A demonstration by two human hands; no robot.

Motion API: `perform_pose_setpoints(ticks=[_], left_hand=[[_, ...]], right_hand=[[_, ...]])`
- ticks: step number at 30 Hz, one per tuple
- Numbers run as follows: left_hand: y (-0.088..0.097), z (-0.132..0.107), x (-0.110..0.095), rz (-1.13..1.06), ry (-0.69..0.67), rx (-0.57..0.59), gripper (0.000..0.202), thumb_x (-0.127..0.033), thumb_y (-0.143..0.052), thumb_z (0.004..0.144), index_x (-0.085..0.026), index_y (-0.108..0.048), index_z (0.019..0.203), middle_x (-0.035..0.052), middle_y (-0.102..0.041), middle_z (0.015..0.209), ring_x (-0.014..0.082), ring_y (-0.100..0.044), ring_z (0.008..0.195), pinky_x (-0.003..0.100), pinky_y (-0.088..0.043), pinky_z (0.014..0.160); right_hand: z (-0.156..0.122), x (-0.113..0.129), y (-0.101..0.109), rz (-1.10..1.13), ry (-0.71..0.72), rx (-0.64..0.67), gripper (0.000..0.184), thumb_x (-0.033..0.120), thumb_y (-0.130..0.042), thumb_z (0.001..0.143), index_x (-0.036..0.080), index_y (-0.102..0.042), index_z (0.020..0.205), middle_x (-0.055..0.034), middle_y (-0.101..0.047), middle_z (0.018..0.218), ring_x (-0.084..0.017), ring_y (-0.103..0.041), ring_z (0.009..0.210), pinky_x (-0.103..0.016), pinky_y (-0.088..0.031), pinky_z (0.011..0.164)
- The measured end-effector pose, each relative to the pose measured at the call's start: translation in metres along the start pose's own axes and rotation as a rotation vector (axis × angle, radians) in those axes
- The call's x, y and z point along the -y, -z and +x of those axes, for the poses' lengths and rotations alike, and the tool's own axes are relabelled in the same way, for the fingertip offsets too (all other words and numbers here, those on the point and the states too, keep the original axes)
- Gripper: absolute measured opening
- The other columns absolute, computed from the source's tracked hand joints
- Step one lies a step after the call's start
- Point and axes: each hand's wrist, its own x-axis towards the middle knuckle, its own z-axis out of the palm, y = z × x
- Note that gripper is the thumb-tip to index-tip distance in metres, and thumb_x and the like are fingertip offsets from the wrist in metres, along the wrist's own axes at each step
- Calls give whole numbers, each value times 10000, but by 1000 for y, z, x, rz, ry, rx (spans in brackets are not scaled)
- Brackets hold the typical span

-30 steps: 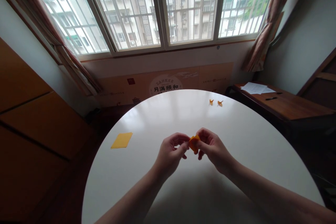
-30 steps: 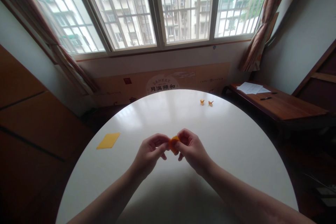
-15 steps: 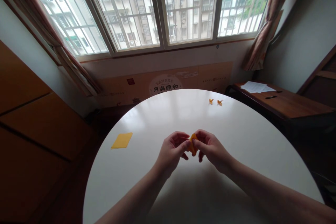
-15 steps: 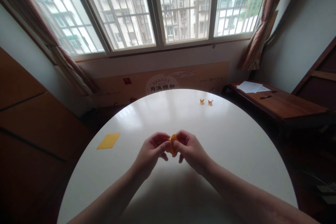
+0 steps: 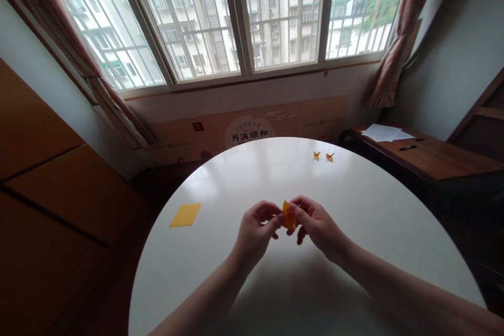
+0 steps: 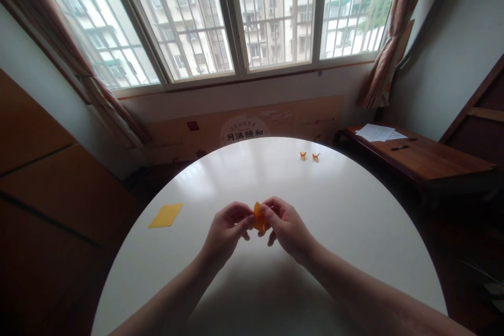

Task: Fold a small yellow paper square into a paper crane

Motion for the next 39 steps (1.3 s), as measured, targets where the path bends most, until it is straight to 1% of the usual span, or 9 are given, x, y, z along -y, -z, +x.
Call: perform_pose_setpoints(ticks=[9,14,16,21,25,29,32,36,39], left_hand=[[0,2,1,-35,39,-31,327,-356,-811,738,-136,-627,896,31,-687,726,147,-640,594,209,-497,444],[0,1,-2,-34,62,-76,308,-342,-805,735,-140,-629,888,33,-682,741,151,-640,625,206,-499,449],[1,2,-2,-20,57,-97,289,-345,-800,736,-146,-627,853,29,-673,750,149,-635,630,208,-502,451],[4,2,0,62,-5,-153,203,-308,-750,765,-159,-613,765,12,-645,716,141,-612,618,206,-489,450],[4,1,-1,160,-59,-207,154,-280,-721,786,-167,-618,769,25,-665,742,155,-633,654,216,-493,482],[-1,-2,0,257,-135,-236,114,-249,-708,803,-176,-620,796,39,-698,782,172,-667,704,239,-513,556],[-4,-5,1,316,-180,-229,120,-224,-692,819,-187,-614,904,34,-713,807,167,-676,697,252,-525,594],[-4,-7,2,382,-221,-144,249,-207,-656,845,-202,-604,1088,36,-722,862,158,-668,690,248,-526,578],[-4,-7,-1,422,-247,-106,270,-151,-645,813,-197,-658,1079,52,-728,912,168,-669,741,247,-533,586]], right_hand=[[1,-3,1,1,19,53,419,586,-680,844,188,-584,934,-23,-678,781,-170,-668,649,-221,-486,437],[0,-2,-1,52,-24,24,445,638,-581,880,200,-595,961,-22,-665,779,-182,-669,641,-227,-481,422],[0,-3,-1,53,-48,9,439,626,-595,874,202,-602,985,-27,-668,806,-184,-674,645,-228,-485,423],[0,-7,-1,54,-101,19,470,560,-706,822,216,-584,1118,-32,-678,879,-192,-684,688,-231,-504,440],[-3,-5,-3,84,-116,83,569,527,-739,817,240,-499,1246,-45,-692,962,-201,-690,751,-236,-523,462],[-5,-3,-7,62,-87,62,559,470,-784,792,228,-476,1190,-29,-694,885,-203,-680,733,-232,-512,453],[-4,-6,-8,42,-54,-3,526,477,-774,792,224,-467,1136,-29,-700,862,-194,-670,683,-228,-494,432],[-1,-12,-7,-38,28,-32,488,478,-735,823,227,-451,1130,-17,-693,817,-185,-658,645,-233,-483,438],[-2,-15,-6,-124,82,-29,425,414,-698,852,233,-443,1141,-1,-684,804,-172,-653,624,-233,-477,451]])
